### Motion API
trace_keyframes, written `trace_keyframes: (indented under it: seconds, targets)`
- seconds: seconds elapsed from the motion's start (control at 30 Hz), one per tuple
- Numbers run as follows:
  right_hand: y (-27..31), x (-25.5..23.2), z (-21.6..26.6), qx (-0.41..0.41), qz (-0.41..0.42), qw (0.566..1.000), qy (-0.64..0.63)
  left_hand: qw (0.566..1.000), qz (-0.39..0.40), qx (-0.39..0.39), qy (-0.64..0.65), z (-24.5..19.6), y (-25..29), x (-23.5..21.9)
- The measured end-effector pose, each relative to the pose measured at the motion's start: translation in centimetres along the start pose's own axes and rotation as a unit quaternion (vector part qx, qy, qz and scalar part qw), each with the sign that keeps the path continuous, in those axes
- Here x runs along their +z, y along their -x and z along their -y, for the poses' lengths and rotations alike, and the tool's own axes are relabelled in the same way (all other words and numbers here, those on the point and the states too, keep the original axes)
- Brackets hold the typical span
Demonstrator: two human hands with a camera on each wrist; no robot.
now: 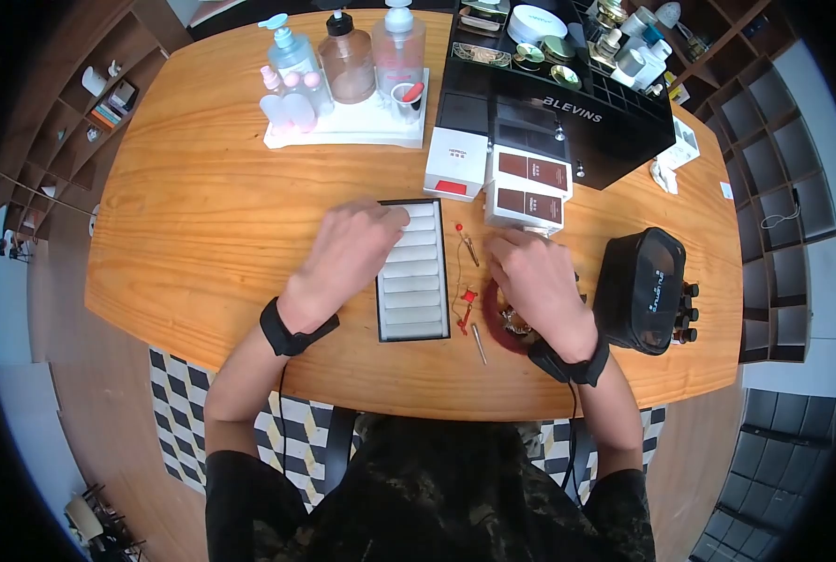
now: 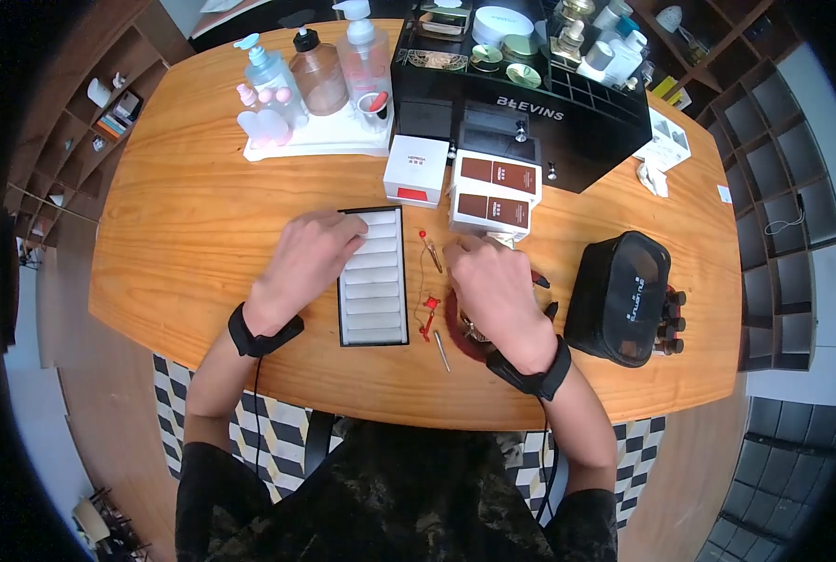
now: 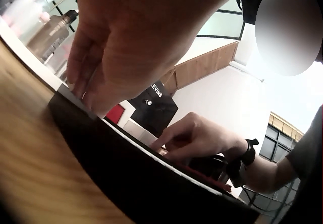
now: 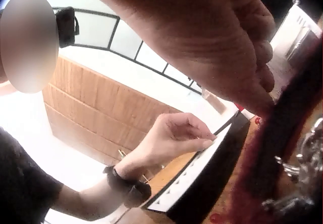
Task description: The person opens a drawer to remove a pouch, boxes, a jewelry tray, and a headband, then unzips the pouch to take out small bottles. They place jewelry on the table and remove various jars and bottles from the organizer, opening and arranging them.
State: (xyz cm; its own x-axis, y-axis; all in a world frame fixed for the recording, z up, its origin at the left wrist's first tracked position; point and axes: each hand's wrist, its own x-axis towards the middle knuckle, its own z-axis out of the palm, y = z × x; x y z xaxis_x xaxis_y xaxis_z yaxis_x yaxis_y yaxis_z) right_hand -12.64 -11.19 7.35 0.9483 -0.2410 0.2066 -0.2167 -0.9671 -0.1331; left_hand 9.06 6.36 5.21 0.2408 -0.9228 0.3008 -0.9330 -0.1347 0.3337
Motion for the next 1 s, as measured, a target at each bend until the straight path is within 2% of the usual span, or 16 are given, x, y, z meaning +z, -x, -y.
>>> trace_keyframes:
  seconds: [0.07,0.13,0.37,0.43,0.63,0.73,1.0]
  targets:
    - [0.4,-1.0,0.4,0.026,-0.001,0.999,-0.039,1.0,0.005,-0.005,-0.015,-0.3,0.2,0.1]
    - [1.0,-1.5,0.3,0.079,-0.038,0.99,-0.111,1.0,0.006,-0.006,-0.018,-0.3,0.7,0.4]
    - [3.0,-2.6,-0.3,0.128,-0.068,0.983,-0.113,0.999,0.003,0.034,-0.028,0.5,1.1,0.5]
    - [3.4,-2.9,0.1,0.15,-0.058,0.976,-0.15,0.998,-0.029,0.053,-0.029,1.2,1.3,0.7]
    - [4.0,-2.3,0.4,0.133,-0.069,0.974,-0.171,0.997,-0.03,0.056,-0.037,3.1,1.6,-0.3]
    - [4.4,-2.1,0.7,0.135,-0.058,0.972,-0.182,0.998,-0.003,0.048,-0.038,2.8,1.7,-0.8]
    - [5.2,-2.2,1.1,0.113,-0.08,0.973,-0.185,0.998,0.005,0.07,-0.003,1.5,1.2,-1.4]
